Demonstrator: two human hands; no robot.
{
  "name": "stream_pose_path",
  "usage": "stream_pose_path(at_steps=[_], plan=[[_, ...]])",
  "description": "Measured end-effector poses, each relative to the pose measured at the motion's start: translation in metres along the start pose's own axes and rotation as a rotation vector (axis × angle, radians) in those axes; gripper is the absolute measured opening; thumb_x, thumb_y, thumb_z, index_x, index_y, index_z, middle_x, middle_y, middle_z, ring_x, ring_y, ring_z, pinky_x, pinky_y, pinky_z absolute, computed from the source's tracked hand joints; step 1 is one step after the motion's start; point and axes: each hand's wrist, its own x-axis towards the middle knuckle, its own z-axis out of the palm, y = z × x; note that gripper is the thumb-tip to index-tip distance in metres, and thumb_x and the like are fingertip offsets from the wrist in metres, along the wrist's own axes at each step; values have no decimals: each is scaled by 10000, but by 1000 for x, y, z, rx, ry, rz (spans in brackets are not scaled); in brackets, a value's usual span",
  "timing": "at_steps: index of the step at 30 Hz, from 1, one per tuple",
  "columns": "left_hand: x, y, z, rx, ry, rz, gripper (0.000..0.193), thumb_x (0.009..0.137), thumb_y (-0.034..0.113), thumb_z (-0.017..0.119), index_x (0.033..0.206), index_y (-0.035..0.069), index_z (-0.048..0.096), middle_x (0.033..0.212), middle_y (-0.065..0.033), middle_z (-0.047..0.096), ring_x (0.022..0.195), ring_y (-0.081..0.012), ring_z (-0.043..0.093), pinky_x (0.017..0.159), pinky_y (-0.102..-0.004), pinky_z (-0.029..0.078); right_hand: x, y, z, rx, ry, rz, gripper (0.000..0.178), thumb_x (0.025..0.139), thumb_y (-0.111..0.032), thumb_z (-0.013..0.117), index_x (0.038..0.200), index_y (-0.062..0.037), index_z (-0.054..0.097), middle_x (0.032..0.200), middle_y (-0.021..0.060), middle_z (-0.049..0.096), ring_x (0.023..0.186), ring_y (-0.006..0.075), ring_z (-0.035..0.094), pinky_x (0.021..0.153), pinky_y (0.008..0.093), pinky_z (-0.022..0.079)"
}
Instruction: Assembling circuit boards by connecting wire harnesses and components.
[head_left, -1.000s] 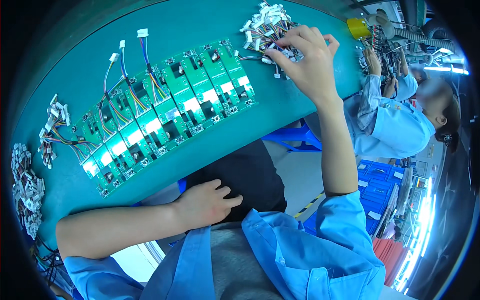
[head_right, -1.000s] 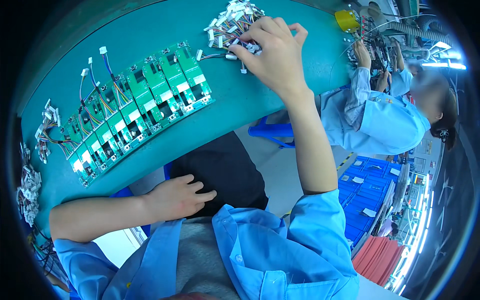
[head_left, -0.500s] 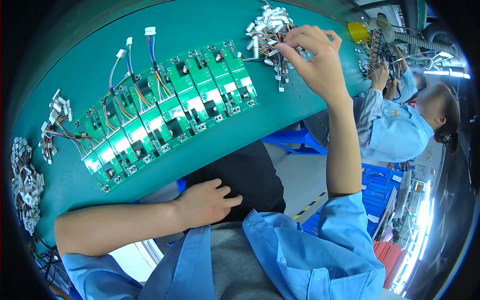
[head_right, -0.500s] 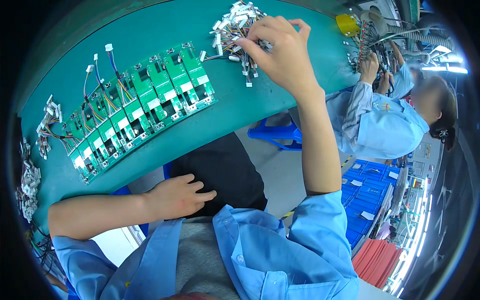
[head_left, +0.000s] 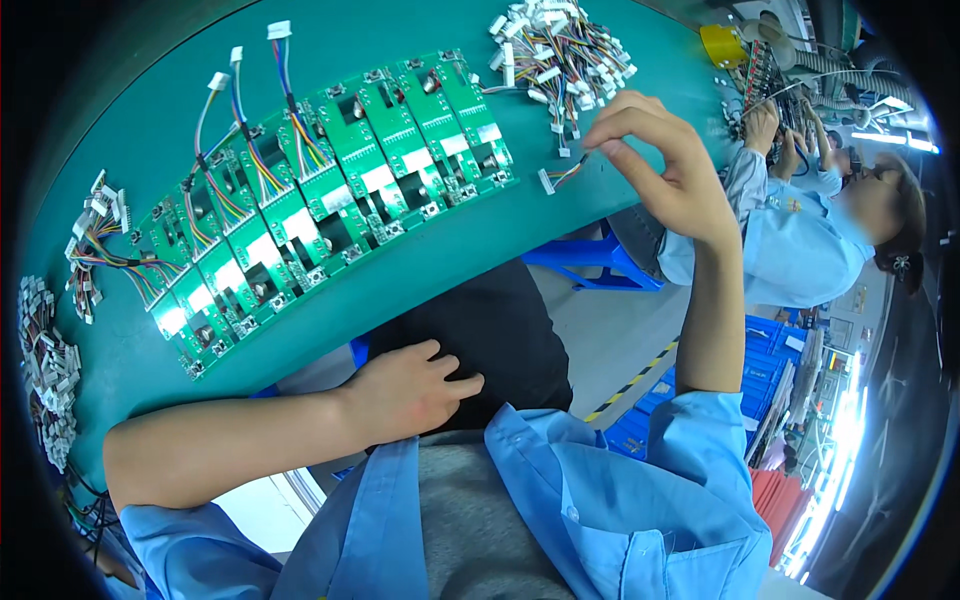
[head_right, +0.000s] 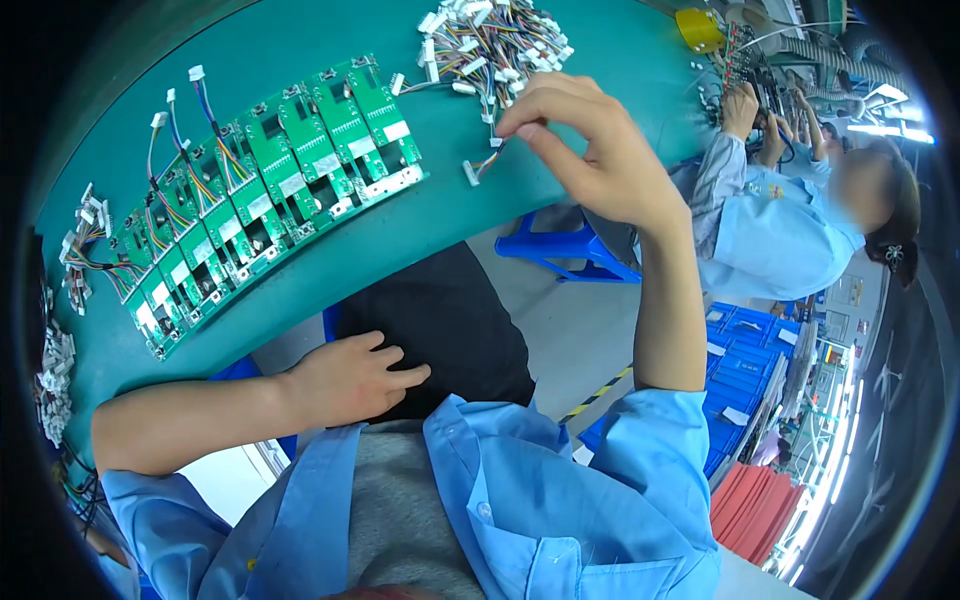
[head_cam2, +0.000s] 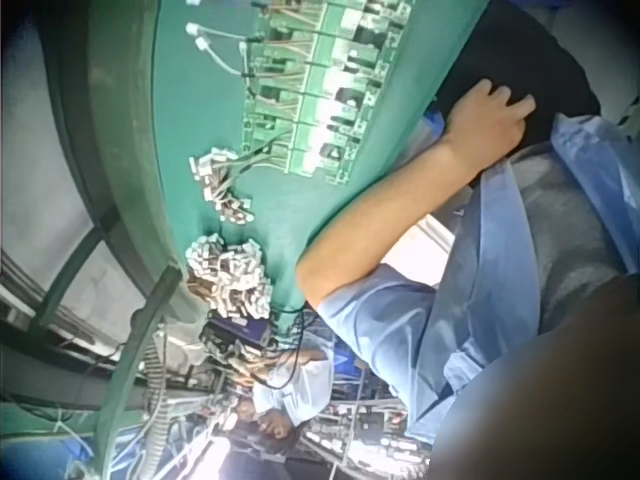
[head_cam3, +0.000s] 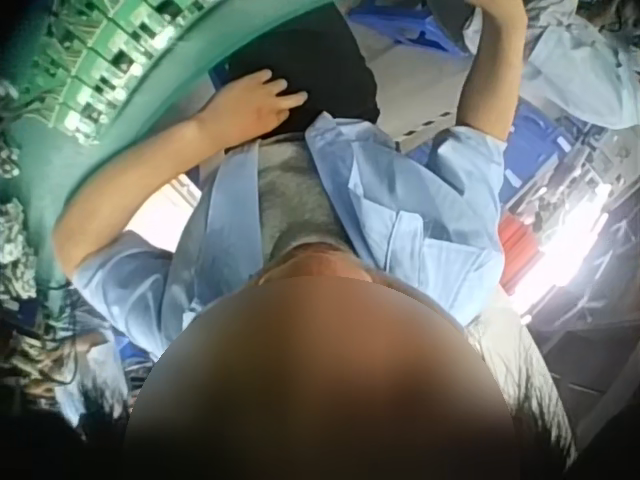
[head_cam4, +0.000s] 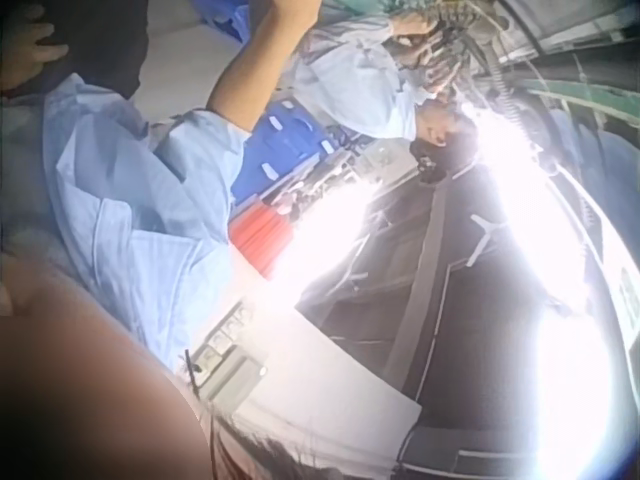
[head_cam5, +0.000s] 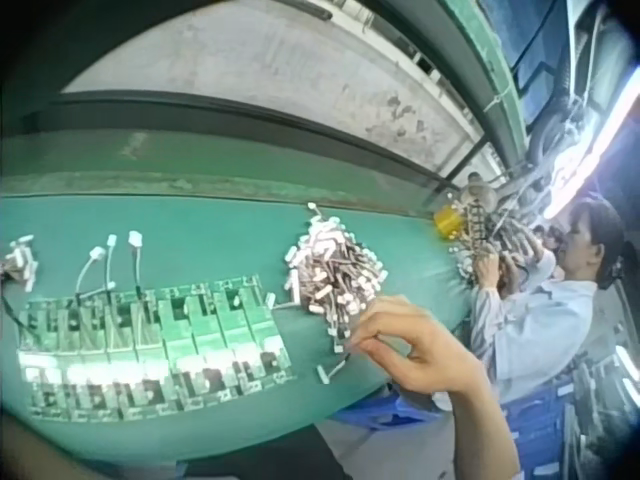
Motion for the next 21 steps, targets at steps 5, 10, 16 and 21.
stream_pose_path(at_steps=[5,10,16,21], plan=[[1,1,0,11,15,0,118,922,151,691,954,201,792,1455,20,560,995,-196,573,916,-335,428,1,10,18,-324,186,-192,156,856,30,679,988,-27,740,1022,77,690,937,231,610,914,333,429],[2,1,-2,-1,6,-7,118,923,152,690,969,196,789,1448,18,565,992,-194,572,916,-333,425,-23,9,40,-429,418,-116,147,833,-29,706,975,-51,739,980,40,669,891,220,583,910,334,403],[-1,2,2,17,6,-1,116,924,151,689,965,192,789,1439,12,572,987,-197,573,916,-332,425,-34,3,73,-415,508,-6,194,828,-31,725,1018,-59,753,919,35,667,866,204,593,900,327,395],[0,1,4,2,7,-7,117,923,145,686,959,185,791,1440,9,574,987,-198,576,915,-334,427,-27,-8,73,-333,380,113,183,832,-37,725,1010,-72,749,798,-6,620,759,151,541,880,304,365]])
